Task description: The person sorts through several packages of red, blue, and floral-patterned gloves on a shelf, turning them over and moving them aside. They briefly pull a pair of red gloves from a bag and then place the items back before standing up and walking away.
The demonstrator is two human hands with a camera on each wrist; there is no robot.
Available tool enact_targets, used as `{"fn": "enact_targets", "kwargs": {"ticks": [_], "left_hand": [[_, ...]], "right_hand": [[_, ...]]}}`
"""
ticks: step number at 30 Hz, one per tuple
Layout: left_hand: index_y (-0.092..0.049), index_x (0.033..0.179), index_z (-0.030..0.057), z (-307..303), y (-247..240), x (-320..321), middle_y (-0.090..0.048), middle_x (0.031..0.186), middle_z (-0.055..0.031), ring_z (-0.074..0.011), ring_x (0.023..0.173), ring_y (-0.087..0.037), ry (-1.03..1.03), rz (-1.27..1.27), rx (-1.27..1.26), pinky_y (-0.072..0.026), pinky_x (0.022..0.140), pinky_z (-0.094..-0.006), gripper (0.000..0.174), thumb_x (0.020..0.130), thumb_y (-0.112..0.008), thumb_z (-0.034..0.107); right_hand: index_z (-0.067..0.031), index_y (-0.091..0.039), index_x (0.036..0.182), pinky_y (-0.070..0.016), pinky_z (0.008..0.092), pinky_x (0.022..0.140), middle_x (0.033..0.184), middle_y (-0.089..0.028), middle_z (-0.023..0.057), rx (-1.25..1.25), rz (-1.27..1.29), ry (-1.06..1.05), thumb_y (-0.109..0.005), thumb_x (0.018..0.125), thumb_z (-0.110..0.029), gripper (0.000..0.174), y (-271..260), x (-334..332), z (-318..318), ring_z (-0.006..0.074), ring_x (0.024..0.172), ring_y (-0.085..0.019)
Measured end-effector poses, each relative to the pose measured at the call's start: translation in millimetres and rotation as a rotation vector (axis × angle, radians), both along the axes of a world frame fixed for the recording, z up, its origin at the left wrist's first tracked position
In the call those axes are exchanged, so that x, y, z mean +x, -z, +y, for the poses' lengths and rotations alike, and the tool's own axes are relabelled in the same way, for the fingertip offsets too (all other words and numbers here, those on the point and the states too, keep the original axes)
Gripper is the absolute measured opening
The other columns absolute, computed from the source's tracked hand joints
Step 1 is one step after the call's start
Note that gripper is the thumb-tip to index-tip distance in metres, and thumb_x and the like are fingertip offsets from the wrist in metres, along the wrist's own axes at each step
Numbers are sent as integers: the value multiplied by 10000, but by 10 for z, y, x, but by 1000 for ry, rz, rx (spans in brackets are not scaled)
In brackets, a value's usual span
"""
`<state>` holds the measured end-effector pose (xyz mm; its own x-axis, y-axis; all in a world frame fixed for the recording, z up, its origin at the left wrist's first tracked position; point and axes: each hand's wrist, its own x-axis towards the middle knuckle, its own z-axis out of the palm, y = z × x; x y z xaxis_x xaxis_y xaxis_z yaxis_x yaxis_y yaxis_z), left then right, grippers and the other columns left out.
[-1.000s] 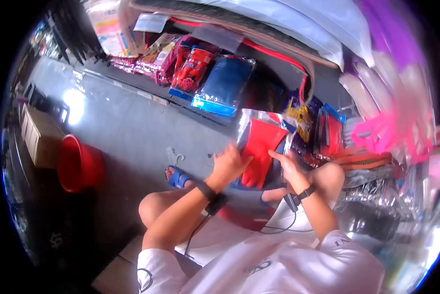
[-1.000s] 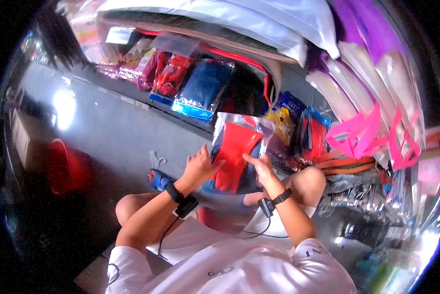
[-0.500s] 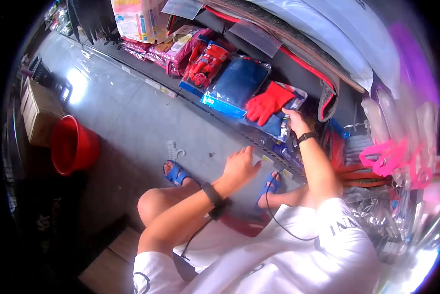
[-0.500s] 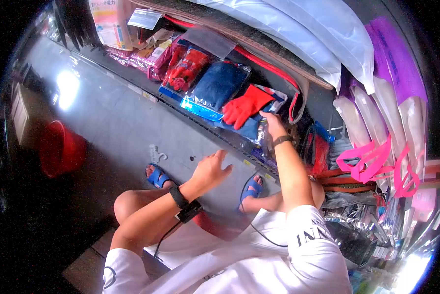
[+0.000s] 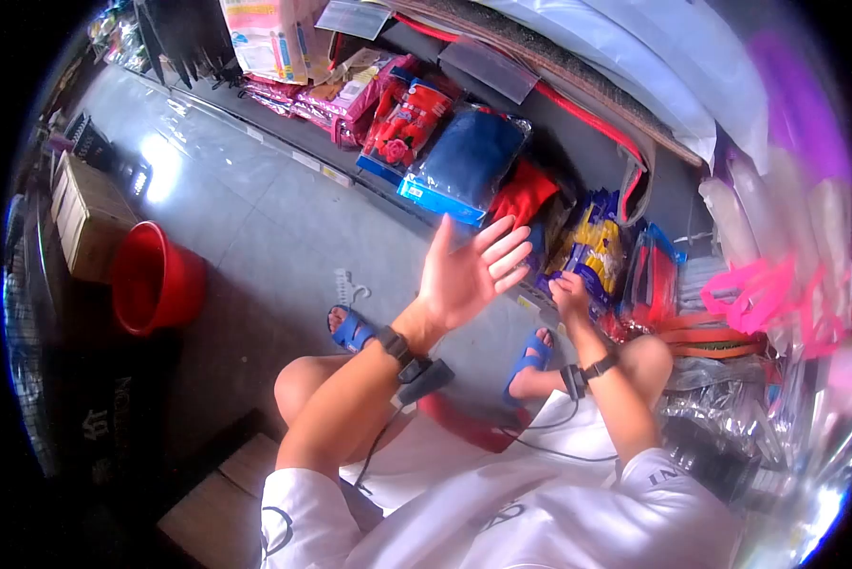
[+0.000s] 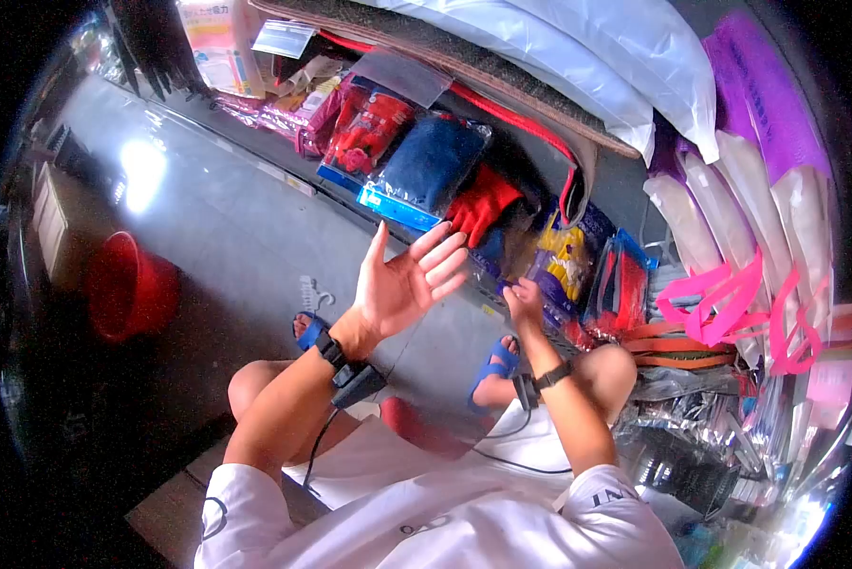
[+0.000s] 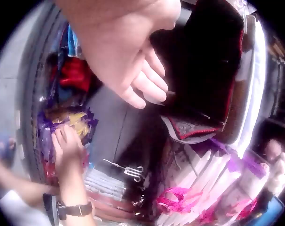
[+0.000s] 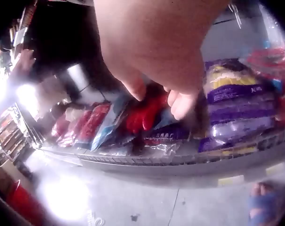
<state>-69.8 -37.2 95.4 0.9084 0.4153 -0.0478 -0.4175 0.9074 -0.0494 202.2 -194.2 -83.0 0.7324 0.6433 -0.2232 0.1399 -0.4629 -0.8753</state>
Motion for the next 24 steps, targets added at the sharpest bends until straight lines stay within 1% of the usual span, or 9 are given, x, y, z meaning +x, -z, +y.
{"fn": "enact_targets", "kwargs": {"ticks": [3,6,10,11,13,17,19,21,24], "left_hand": [[-360,1469,62,15,-17,-6,-493,1434,-139,-271,1233,-554,-17,12,25,-388,1081,-442,809,941,-353,676],[-446,1395,64,52,160,51,-579,1337,-117,-250,1151,-606,-8,187,113,-436,1021,-412,731,954,-359,640],[-544,1222,50,-127,285,360,-675,1074,-55,-184,893,-660,18,853,636,-513,780,-302,478,976,-455,450],[-540,1176,25,-152,336,453,-664,1049,-77,-175,870,-647,-28,856,808,-518,748,-287,385,956,-555,340],[-474,1171,-21,-386,455,673,-627,1031,-113,-192,869,-627,-388,988,979,-530,754,-329,352,896,-631,132],[-438,1188,13,-451,114,668,-588,1042,-131,-201,961,-595,-560,1056,1100,-502,833,-327,315,916,-582,80],[-442,1158,9,-419,-170,675,-569,1044,-118,-175,939,-587,-648,976,1029,-498,822,-329,279,914,-572,44],[-453,1114,12,-284,-256,658,-551,1015,-134,-231,922,-581,-753,877,998,-483,808,-343,303,850,-597,-21],[-457,1063,16,110,-37,404,-527,989,-156,-308,917,-559,-1003,1154,1463,-467,813,-374,355,754,-586,-100]], "right_hand": [[-16,-472,1297,-503,293,818,1121,-619,132,64,43,-52,-727,862,-194,535,-46,87,-187,170,970,-600],[-18,-486,1276,-512,307,838,1092,-637,136,128,51,-162,-747,867,-253,539,-217,142,-266,184,955,-612],[-57,-493,1288,-502,257,735,1099,-617,99,86,-55,-266,-722,898,-228,483,-672,-141,-98,147,890,-595],[-57,-489,1297,-498,252,717,1115,-605,96,150,-163,-291,-712,904,-207,476,-691,-191,-56,141,889,-588],[-46,-479,1310,-498,260,713,1152,-579,97,305,11,-243,-688,915,-160,462,-1038,-401,80,141,896,-579],[-11,-470,1313,-510,315,762,1139,-579,142,261,-366,-382,-644,942,-201,451,-1549,-633,438,198,899,-602],[-3,-434,1341,-492,313,817,1155,-570,144,280,-242,-418,-621,946,-189,475,-1655,-696,654,200,954,-595],[-11,-403,1360,-475,309,843,1172,-546,130,480,-138,-535,-600,955,-181,482,-1470,-691,828,193,973,-573],[7,-404,1331,-457,316,847,1156,-534,128,350,-159,-547,-572,967,-199,451,-1343,-817,1230,182,958,-557]]}}
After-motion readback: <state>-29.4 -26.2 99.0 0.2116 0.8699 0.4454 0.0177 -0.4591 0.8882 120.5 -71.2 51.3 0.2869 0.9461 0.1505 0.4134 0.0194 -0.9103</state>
